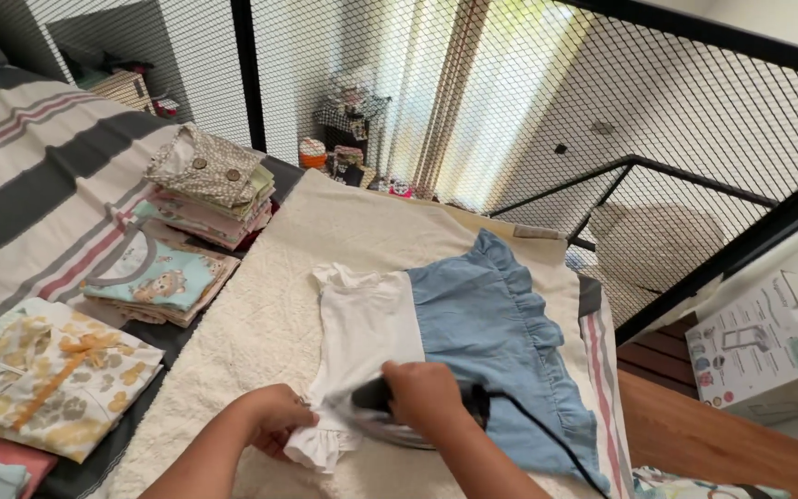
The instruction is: The person irons a small blue and white garment on a bed using a handheld iron. They smooth the fabric, press different sections, fold the garment, and place it on a stack of folded clothes.
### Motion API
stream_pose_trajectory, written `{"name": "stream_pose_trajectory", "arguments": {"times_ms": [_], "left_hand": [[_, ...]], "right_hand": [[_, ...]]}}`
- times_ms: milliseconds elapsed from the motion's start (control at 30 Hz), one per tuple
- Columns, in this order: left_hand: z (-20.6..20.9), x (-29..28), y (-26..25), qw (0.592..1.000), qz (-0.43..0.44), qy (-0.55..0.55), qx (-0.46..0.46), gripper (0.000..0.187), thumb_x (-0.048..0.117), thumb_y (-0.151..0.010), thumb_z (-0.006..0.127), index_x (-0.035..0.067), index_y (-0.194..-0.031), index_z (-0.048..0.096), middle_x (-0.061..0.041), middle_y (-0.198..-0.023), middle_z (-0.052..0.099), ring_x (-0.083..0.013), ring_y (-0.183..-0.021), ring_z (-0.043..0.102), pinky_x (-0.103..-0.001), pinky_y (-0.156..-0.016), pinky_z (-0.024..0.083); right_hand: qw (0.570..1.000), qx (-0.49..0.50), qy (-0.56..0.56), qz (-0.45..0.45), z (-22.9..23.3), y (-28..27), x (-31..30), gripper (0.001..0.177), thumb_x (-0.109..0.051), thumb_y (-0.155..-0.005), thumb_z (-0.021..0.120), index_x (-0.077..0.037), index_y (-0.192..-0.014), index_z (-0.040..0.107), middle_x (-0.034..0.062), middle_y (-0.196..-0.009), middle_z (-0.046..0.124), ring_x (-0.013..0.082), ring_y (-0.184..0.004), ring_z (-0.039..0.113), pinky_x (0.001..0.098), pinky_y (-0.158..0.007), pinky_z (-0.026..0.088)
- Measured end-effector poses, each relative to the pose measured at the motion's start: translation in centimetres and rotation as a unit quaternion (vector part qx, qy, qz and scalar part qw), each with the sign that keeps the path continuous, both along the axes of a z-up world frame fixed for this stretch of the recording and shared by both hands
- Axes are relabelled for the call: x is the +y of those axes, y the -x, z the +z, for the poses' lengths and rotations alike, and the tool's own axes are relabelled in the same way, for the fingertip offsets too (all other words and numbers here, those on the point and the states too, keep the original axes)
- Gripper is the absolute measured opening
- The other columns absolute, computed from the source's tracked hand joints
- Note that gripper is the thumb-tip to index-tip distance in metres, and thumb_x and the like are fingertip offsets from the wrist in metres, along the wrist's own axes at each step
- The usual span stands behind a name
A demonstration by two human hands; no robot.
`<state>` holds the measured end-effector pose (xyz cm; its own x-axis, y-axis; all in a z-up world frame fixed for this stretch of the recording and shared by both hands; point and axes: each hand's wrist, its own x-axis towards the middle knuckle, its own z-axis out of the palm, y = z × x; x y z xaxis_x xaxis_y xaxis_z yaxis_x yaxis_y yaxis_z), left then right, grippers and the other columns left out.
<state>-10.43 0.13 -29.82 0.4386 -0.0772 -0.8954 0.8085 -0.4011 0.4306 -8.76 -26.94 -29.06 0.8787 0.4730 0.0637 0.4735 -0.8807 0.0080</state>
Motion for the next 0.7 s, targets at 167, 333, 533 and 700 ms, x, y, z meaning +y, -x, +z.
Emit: {"name": "stream_pose_trajectory", "arguments": {"times_ms": [167, 333, 533, 700], "left_hand": [[-2.5, 0.4, -0.9, 1.000, -0.010, 0.014, 0.006, 0.015, -0.001, -0.099, 0.069, -0.002, -0.086, 0.060, -0.017, -0.067, 0.059, -0.0280, -0.056, 0.062, -0.046, -0.056, 0.066], [-0.1, 0.3, -0.4, 0.993, -0.108, -0.022, 0.035, 0.046, 0.045, -0.099, 0.081, 0.003, -0.105, 0.064, -0.014, -0.081, 0.072, -0.0258, -0.062, 0.072, -0.040, -0.057, 0.066], [-7.5, 0.8, -2.5, 0.988, -0.112, -0.049, 0.099, 0.024, 0.024, -0.106, 0.064, 0.003, -0.116, 0.058, -0.022, -0.096, 0.076, -0.0363, -0.074, 0.078, -0.047, -0.057, 0.067], [-9.1, 1.5, -3.3, 0.976, -0.103, -0.050, 0.184, 0.033, 0.033, -0.110, 0.059, 0.000, -0.113, 0.064, -0.017, -0.098, 0.078, -0.0327, -0.081, 0.077, -0.044, -0.064, 0.067]], "right_hand": [[0.993, -0.096, 0.010, 0.064, -2.5, 0.2, 1.0, 0.011, -0.015, -0.071, 0.063, -0.019, -0.078, 0.055, 0.0044, -0.061, 0.064, 0.0350, -0.050, 0.064, 0.0467, -0.038, 0.040], [1.000, 0.002, 0.009, 0.004, -1.0, -0.3, 2.0, 0.022, -0.024, -0.075, 0.072, -0.016, -0.088, 0.055, 0.0059, -0.073, 0.070, 0.0408, -0.065, 0.067, 0.0513, -0.048, 0.047], [0.996, -0.091, -0.017, 0.000, -2.9, -0.1, 2.0, 0.014, -0.011, -0.071, 0.062, -0.016, -0.081, 0.055, 0.0065, -0.062, 0.065, 0.0376, -0.055, 0.065, 0.0491, -0.042, 0.045], [0.999, -0.007, 0.008, 0.044, -1.0, 0.6, 2.6, 0.017, -0.021, -0.078, 0.069, -0.015, -0.087, 0.056, 0.0069, -0.071, 0.069, 0.0386, -0.061, 0.066, 0.0497, -0.045, 0.045]]}}
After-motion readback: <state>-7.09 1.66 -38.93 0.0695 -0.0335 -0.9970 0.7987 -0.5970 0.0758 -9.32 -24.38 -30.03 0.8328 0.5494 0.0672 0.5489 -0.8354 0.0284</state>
